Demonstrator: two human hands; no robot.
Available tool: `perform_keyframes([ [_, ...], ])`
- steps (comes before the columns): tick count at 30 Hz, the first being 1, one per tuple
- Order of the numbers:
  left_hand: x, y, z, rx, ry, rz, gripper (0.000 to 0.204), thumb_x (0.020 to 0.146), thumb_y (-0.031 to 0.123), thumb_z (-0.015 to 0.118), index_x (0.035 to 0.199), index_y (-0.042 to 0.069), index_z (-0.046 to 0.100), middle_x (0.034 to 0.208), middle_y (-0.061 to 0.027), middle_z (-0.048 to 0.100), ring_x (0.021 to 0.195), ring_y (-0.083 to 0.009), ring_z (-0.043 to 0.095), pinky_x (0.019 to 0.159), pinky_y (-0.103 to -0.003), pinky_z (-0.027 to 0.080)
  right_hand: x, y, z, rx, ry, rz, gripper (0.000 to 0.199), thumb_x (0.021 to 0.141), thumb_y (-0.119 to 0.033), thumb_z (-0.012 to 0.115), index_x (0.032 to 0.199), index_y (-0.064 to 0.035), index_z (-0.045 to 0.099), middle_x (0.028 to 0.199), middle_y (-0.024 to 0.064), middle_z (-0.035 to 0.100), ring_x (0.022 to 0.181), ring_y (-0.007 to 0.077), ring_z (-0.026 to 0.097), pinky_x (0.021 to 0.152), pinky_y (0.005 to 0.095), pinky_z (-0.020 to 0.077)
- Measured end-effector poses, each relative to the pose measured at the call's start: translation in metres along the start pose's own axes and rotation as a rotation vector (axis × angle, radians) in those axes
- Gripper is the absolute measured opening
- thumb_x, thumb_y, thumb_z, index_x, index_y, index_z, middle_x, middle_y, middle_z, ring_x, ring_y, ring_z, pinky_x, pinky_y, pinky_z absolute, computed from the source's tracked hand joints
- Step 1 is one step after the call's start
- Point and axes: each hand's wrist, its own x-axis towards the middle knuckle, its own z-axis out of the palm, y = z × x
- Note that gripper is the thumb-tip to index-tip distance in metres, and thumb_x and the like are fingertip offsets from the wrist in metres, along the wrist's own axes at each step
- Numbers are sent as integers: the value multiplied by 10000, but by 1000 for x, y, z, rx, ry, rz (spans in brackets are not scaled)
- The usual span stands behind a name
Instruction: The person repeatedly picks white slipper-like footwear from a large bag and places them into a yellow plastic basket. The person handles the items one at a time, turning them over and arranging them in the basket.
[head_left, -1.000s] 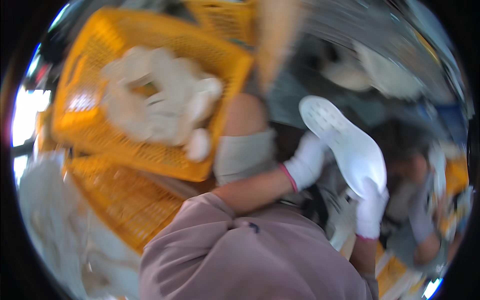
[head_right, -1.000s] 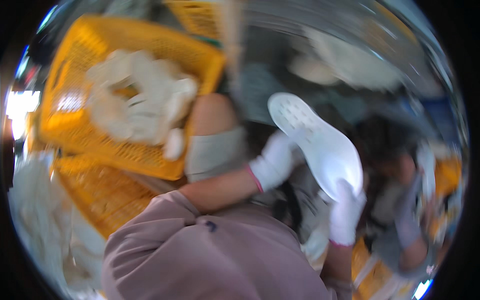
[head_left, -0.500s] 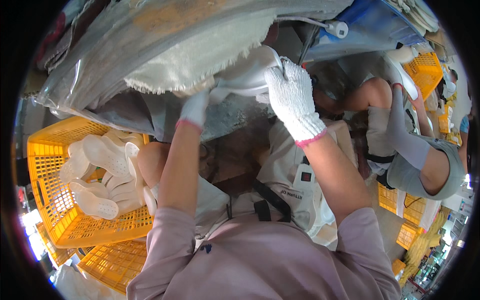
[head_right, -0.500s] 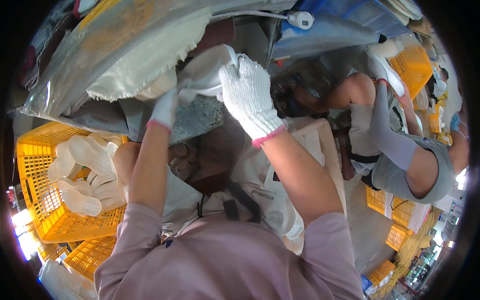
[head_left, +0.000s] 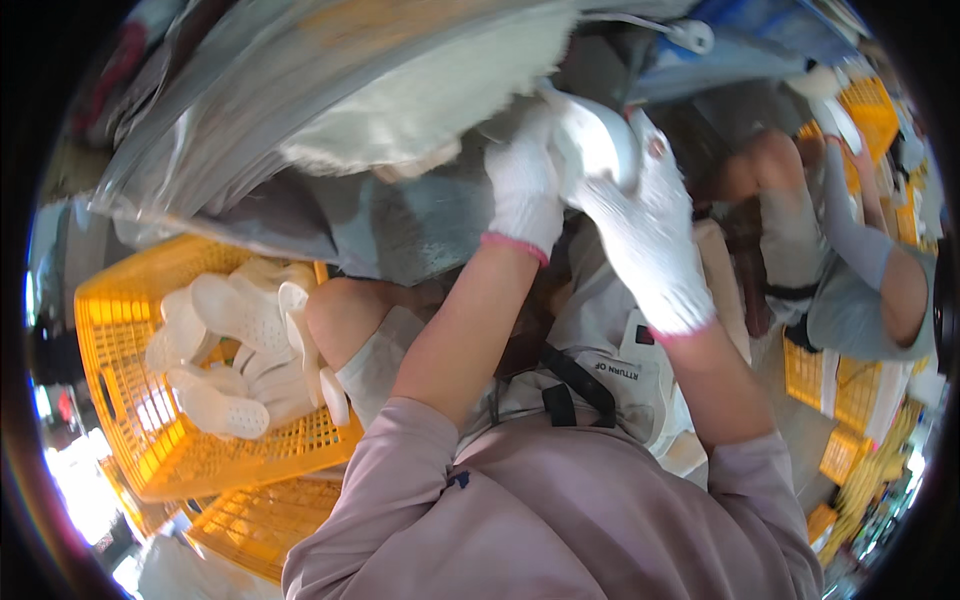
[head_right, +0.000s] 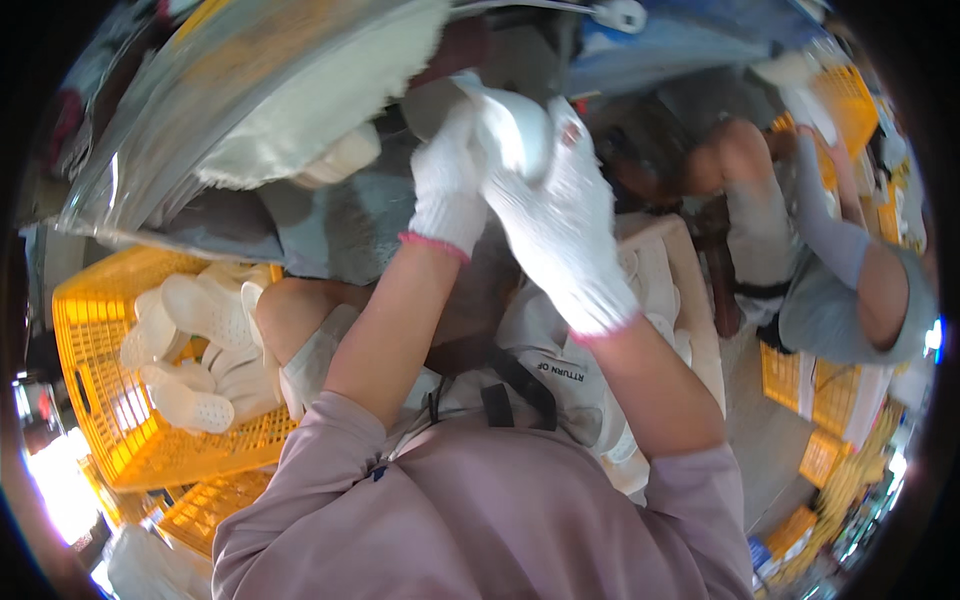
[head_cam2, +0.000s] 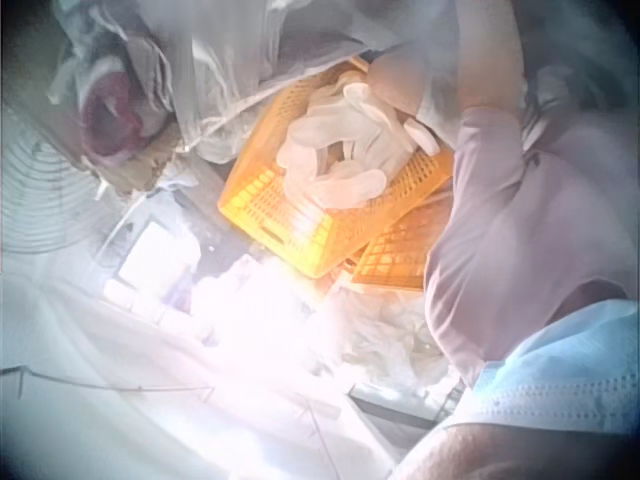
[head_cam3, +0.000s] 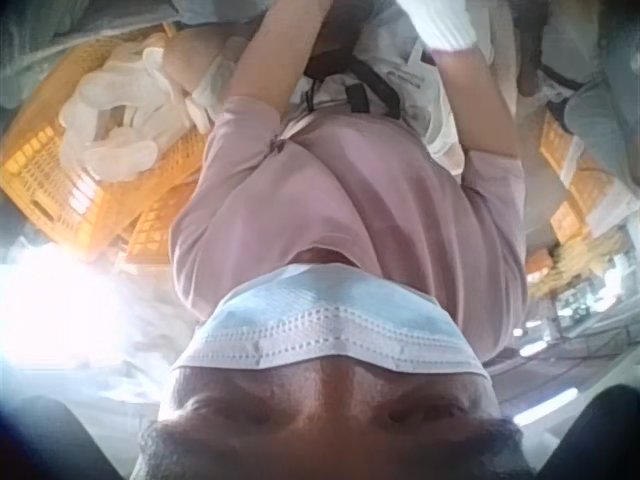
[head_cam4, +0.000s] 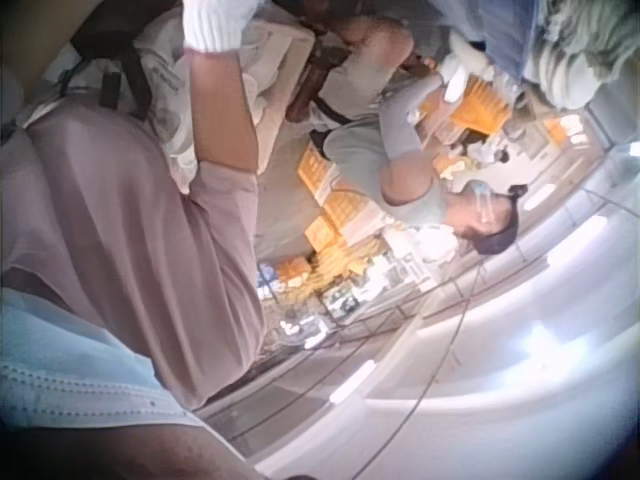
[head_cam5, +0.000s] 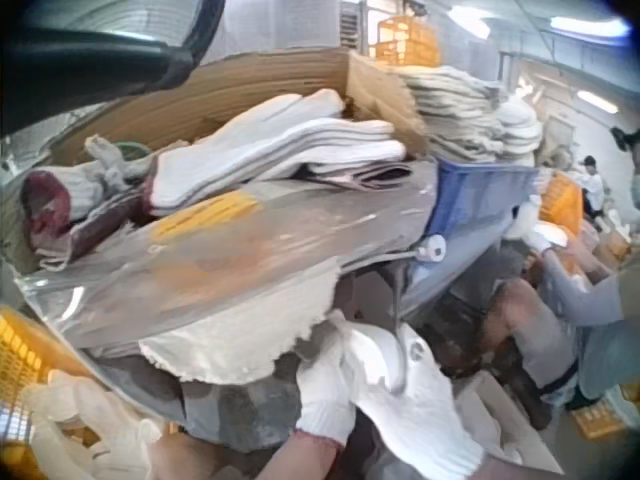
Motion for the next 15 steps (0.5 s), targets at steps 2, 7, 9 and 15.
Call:
perform_keyframes([
  [2,24,1,-1,255,-53,-49,449,974,299,787,1279,-14,683,1186,-78,709,1018,-196,695,894,-318,560,15,6,2,-292,95,-127,640,845,-311,760,1336,61,585,1155,290,728,1062,412,737,921,467,583],
  [7,51,81,-68,1188,-80,38,722,1049,535,608,1503,-25,569,1408,-134,676,1281,-264,646,1102,-394,491,80,57,30,-298,-18,-78,547,818,-371,726,1114,88,690,1026,346,723,1015,494,711,893,512,578],
  [9,30,122,-88,1797,-32,-77,713,1041,462,657,1540,-29,522,1464,-136,640,1314,-255,619,1124,-367,467,97,65,38,-431,-58,-240,527,818,-387,706,1030,95,722,993,344,727,1001,496,715,897,509,578],
  [15,-41,96,-79,1095,-440,-170,521,863,378,890,1166,-22,752,1013,-52,774,869,-129,700,810,-333,579,81,12,57,52,-60,128,500,831,-306,771,1103,106,692,1032,332,732,970,502,724,859,489,577],
])
